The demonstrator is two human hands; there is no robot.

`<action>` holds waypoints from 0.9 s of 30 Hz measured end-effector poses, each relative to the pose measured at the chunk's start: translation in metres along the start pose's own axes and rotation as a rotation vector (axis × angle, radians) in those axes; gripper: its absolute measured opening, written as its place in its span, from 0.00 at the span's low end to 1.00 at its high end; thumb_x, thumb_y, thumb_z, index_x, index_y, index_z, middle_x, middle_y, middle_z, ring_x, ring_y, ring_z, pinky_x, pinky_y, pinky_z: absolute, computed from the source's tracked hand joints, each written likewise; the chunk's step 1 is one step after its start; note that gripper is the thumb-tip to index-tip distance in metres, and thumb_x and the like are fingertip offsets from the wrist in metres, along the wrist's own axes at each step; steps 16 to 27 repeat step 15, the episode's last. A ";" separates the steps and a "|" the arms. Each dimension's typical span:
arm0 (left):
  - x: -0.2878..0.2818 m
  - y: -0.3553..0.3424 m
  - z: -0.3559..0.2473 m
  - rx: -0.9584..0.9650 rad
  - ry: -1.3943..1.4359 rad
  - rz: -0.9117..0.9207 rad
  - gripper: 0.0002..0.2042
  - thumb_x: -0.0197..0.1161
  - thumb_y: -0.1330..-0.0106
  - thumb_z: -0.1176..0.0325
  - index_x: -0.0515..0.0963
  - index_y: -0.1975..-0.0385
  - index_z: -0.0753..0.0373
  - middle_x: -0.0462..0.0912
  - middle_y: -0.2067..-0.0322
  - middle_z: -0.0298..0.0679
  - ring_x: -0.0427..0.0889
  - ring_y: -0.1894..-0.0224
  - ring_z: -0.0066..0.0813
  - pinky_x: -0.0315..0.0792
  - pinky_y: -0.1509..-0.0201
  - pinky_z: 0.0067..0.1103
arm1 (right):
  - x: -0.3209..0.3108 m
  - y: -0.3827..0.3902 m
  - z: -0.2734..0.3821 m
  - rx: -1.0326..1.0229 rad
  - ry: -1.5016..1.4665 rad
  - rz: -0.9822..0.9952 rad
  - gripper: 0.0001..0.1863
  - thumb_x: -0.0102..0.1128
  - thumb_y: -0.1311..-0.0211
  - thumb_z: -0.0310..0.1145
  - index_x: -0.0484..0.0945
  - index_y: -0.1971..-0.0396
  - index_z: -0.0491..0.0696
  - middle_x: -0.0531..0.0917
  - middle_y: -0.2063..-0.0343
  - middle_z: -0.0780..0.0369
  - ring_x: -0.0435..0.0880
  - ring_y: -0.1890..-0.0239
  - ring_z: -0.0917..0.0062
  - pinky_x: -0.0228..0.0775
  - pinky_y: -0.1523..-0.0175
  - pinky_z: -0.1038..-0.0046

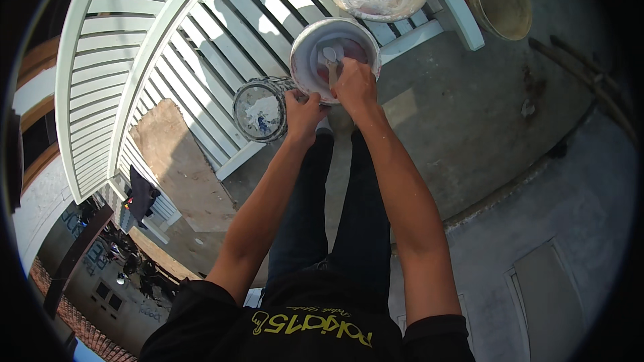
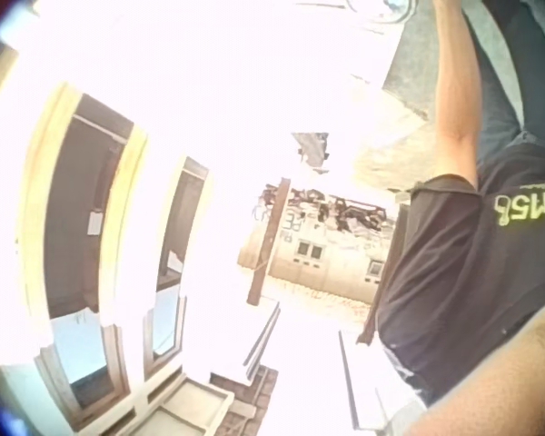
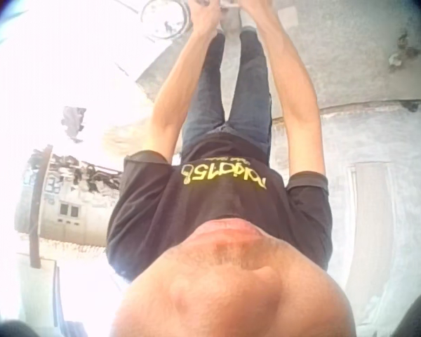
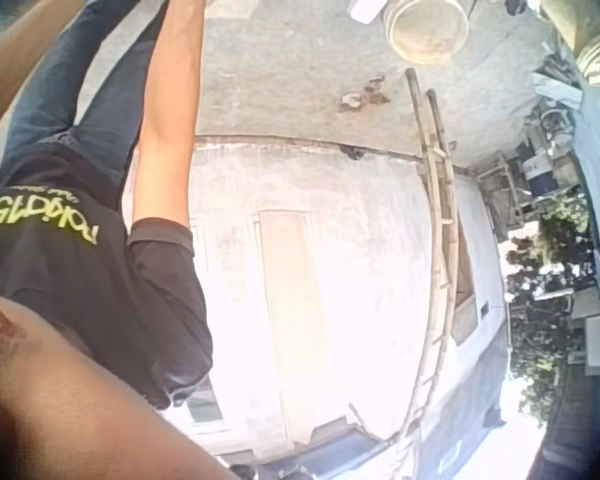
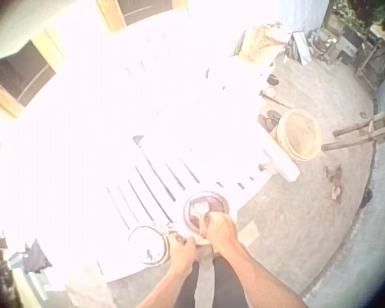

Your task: Scraping white paint out of a small tin into a larger bucket and mixing it with a spoon.

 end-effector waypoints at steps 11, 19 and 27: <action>-0.013 0.097 0.026 -0.046 0.095 0.004 0.17 0.56 0.33 0.76 0.58 0.49 0.67 0.77 0.53 0.54 0.83 0.54 0.40 0.84 0.53 0.32 | -0.096 0.120 -0.065 0.158 -0.922 0.134 0.17 0.55 0.29 0.27 0.75 0.43 0.41 0.87 0.61 0.57 0.87 0.60 0.77 0.79 0.53 0.76; -0.018 0.143 0.070 -0.136 0.027 -0.019 0.19 0.59 0.30 0.70 0.58 0.46 0.63 0.75 0.48 0.56 0.81 0.45 0.43 0.83 0.49 0.39 | -0.125 0.136 -0.086 0.179 -0.976 0.233 0.19 0.56 0.30 0.27 0.73 0.41 0.42 0.87 0.60 0.57 0.87 0.59 0.77 0.79 0.49 0.76; -0.018 0.143 0.070 -0.136 0.027 -0.019 0.19 0.59 0.30 0.70 0.58 0.46 0.63 0.75 0.48 0.56 0.81 0.45 0.43 0.83 0.49 0.39 | -0.125 0.136 -0.086 0.179 -0.976 0.233 0.19 0.56 0.30 0.27 0.73 0.41 0.42 0.87 0.60 0.57 0.87 0.59 0.77 0.79 0.49 0.76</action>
Point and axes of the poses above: each hand's wrist, its own y-axis away from the middle knuckle, its own x-axis out of the palm, z = x × y, the point moved 9 cm from there along -y, towards the middle knuckle
